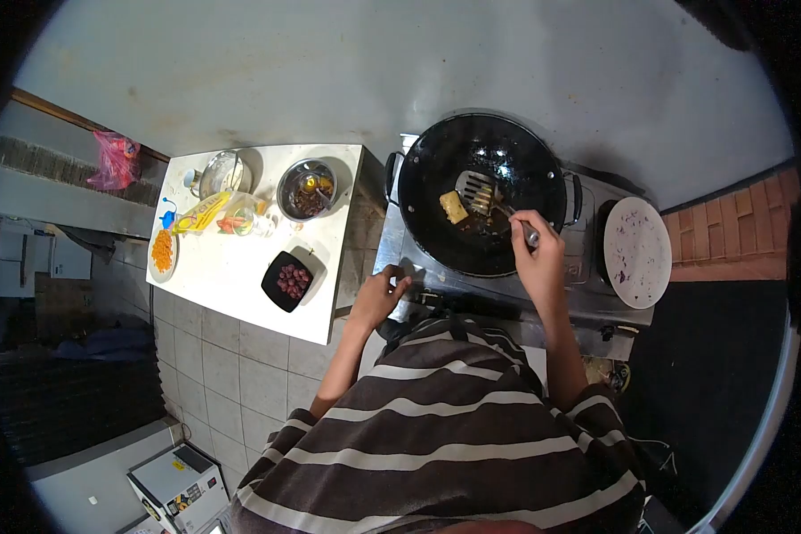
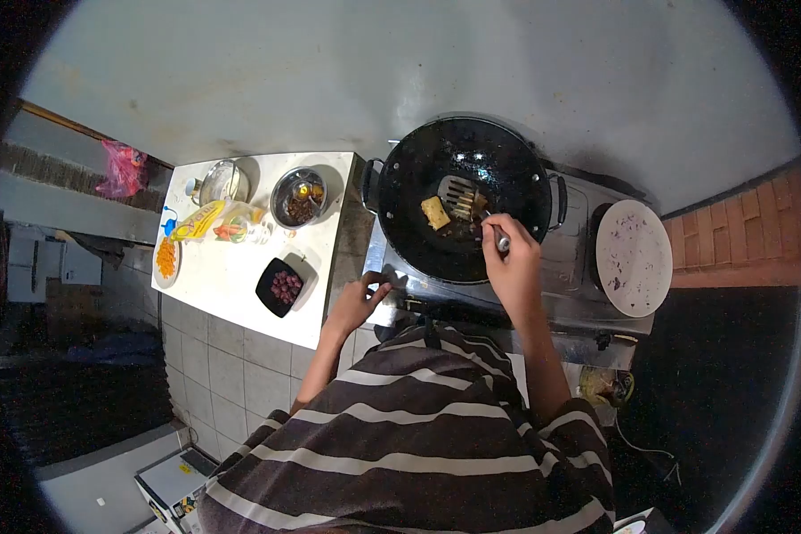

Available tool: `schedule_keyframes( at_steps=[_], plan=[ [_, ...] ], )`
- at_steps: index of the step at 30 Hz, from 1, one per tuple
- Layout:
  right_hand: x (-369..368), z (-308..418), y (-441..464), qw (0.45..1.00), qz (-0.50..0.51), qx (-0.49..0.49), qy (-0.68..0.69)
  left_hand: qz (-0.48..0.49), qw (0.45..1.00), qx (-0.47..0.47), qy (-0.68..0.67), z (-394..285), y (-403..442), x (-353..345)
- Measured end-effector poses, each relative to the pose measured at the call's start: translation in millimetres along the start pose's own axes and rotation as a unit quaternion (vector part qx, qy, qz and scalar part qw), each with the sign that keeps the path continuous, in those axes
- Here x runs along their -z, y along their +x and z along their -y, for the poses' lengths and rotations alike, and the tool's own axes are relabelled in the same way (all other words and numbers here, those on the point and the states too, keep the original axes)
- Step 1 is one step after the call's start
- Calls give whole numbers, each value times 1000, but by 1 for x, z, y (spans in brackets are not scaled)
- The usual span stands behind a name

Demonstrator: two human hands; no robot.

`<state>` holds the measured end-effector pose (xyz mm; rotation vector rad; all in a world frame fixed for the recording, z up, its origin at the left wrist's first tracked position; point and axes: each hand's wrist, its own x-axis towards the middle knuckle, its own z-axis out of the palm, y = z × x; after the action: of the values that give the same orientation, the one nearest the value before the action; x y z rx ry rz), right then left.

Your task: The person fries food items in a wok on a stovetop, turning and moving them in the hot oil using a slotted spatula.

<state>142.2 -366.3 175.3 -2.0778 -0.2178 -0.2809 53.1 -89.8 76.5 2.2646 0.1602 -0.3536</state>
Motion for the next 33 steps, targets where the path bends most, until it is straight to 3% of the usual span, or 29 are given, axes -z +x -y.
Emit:
schedule_keyframes(
  at_steps=[3,7,9,12,33],
  plan=[
    [0,-4,-14,998,-4,-68,15,3,1000,12,13,-3,-1,0],
    [-8,-20,-23,995,-35,-86,40,1,1000,6,18,-6,-3,0],
    [-8,-21,-24,979,-29,-164,114,-1,1000,2,20,-6,-5,0],
    [-8,-25,-26,967,-39,-164,191,-6,1000,-3,15,-3,-7,-2],
    [7,-21,-41,963,-39,-152,220,-10,1000,7,24,-8,-18,-8]
  ],
)
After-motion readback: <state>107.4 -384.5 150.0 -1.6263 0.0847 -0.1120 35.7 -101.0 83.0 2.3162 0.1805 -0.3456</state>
